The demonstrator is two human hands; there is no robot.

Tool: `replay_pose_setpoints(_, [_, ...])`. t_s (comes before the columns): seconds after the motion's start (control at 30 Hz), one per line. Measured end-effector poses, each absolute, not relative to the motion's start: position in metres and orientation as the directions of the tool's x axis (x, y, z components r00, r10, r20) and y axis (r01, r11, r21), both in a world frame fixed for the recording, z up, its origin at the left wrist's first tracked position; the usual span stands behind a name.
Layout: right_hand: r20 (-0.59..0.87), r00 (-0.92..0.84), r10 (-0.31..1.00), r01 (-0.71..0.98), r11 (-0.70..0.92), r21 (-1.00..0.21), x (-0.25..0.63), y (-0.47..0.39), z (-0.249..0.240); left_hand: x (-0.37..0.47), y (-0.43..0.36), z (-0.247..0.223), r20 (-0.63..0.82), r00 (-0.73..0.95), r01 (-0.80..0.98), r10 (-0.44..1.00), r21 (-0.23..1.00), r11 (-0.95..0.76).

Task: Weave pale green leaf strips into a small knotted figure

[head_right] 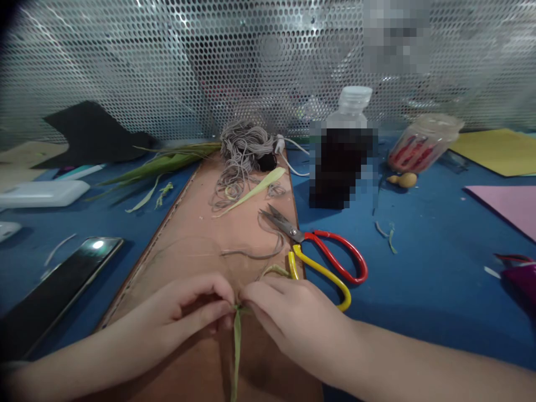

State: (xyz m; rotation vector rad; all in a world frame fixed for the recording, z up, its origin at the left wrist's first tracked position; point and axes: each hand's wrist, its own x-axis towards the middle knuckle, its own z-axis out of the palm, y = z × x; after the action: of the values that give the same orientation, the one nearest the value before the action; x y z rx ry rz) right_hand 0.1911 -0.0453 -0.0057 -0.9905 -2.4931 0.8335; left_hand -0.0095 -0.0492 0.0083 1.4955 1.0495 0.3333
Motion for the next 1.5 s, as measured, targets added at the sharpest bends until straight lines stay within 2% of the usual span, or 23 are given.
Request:
replay_pose_setpoints(0.27, [0.130, -0.708, 0.695, 0.510, 0.629, -0.587, 0.192, -0.048, -0.007, -0.009, -0.048, 0.011, -0.354, 0.561, 0.424, 0.749, 0.899, 0.107])
replay_pose_setpoints(0.57, [0.099, -0.699, 0.708, 0.508, 0.589, -0.628, 0.192, -0.047, -0.006, -0.007, -0.049, 0.011, -0.383, 0.562, 0.386, 0.733, 0.905, 0.177])
replay_pose_setpoints(0.7, [0.216, -0.588, 0.780, 0.510, 0.565, -0.649, 0.191, -0.048, -0.005, -0.007, -0.049, 0.011, -0.409, 0.531, 0.299, 0.743, 0.910, 0.287])
replay_pose_setpoints(0.77, [0.359, -0.512, 0.780, 0.506, 0.612, -0.608, 0.191, -0.049, -0.002, -0.007, -0.049, 0.011, -0.411, 0.521, 0.250, 0.748, 0.911, 0.327])
replay_pose_setpoints(0.83, [0.490, -0.515, 0.703, 0.493, 0.711, -0.501, 0.189, -0.052, 0.001, -0.006, -0.049, 0.011, -0.397, 0.514, 0.216, 0.760, 0.918, 0.334])
replay_pose_setpoints(0.9, [0.517, -0.561, 0.646, 0.517, 0.762, -0.391, 0.188, -0.054, 0.004, -0.005, -0.049, 0.011, -0.380, 0.514, 0.187, 0.769, 0.925, 0.332])
replay_pose_setpoints(0.97, [0.477, -0.566, 0.672, 0.583, 0.736, -0.346, 0.185, -0.056, 0.006, -0.005, -0.049, 0.011, -0.369, 0.518, 0.176, 0.772, 0.929, 0.326])
replay_pose_setpoints(1.1, [0.379, -0.548, 0.746, 0.609, 0.666, -0.431, 0.182, -0.055, 0.006, -0.004, -0.050, 0.012, -0.358, 0.520, 0.235, 0.775, 0.933, 0.274])
replay_pose_setpoints(1.3, [0.205, -0.557, 0.805, 0.490, 0.518, -0.701, 0.183, -0.056, 0.002, -0.004, -0.051, 0.010, -0.359, 0.535, 0.327, 0.764, 0.923, 0.204])
replay_pose_setpoints(1.4, [0.154, -0.554, 0.818, 0.465, 0.458, -0.758, 0.185, -0.058, 0.001, -0.006, -0.051, 0.007, -0.292, 0.496, 0.432, 0.817, 0.900, 0.059])
replay_pose_setpoints(1.5, [0.102, -0.541, 0.835, 0.479, 0.406, -0.778, 0.186, -0.059, 0.000, -0.008, -0.050, 0.006, -0.067, 0.471, 0.527, 0.880, 0.821, -0.219])
